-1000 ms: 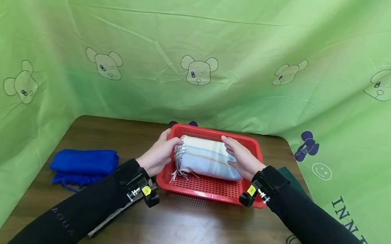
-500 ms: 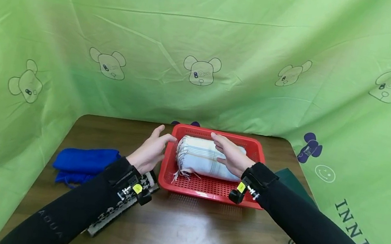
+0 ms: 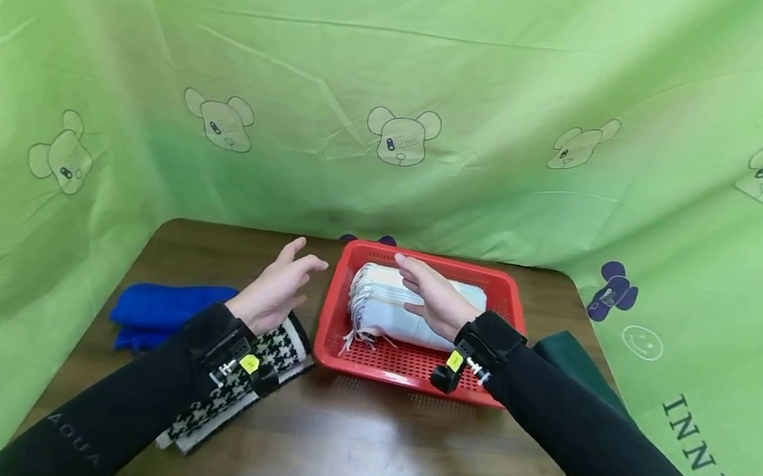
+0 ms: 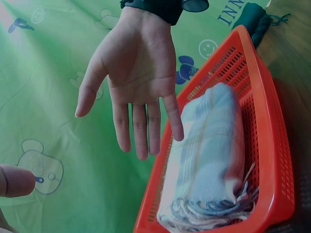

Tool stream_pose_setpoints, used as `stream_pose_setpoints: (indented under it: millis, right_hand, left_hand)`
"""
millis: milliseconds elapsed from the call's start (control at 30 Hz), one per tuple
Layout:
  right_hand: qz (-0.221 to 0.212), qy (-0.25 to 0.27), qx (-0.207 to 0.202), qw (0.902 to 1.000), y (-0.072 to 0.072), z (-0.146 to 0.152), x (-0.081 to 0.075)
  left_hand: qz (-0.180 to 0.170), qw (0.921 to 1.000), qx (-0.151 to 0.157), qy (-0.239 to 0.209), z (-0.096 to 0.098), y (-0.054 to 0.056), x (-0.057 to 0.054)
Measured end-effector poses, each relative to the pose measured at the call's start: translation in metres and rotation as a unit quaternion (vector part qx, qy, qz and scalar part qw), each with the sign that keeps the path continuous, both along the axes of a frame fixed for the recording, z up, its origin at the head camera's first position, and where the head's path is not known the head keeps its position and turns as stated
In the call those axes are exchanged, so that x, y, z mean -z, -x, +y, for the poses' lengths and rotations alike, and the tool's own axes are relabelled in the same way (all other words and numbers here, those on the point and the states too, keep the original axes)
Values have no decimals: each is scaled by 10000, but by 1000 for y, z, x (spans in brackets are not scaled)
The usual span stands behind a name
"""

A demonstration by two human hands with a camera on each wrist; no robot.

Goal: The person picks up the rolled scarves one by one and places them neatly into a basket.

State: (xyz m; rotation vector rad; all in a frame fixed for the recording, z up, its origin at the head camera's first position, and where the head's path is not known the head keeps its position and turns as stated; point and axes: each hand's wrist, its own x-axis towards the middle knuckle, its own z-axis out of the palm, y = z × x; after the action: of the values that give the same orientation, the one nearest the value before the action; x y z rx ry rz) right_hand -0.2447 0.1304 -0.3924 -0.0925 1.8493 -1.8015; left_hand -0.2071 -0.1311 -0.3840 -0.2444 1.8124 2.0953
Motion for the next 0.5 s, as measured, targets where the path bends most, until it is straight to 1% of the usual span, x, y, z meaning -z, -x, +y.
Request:
stream_pose_setpoints:
  millis: [300,500]
  right_hand:
    - [-52,62,-165,9998,0,-20,-2]
    - [-74,159,-176,9997,-1,-34,-3]
  left_hand:
    - [51,9999,49,82,-18,-3,0]
    - [47,9999,69,88,-27,-4,1]
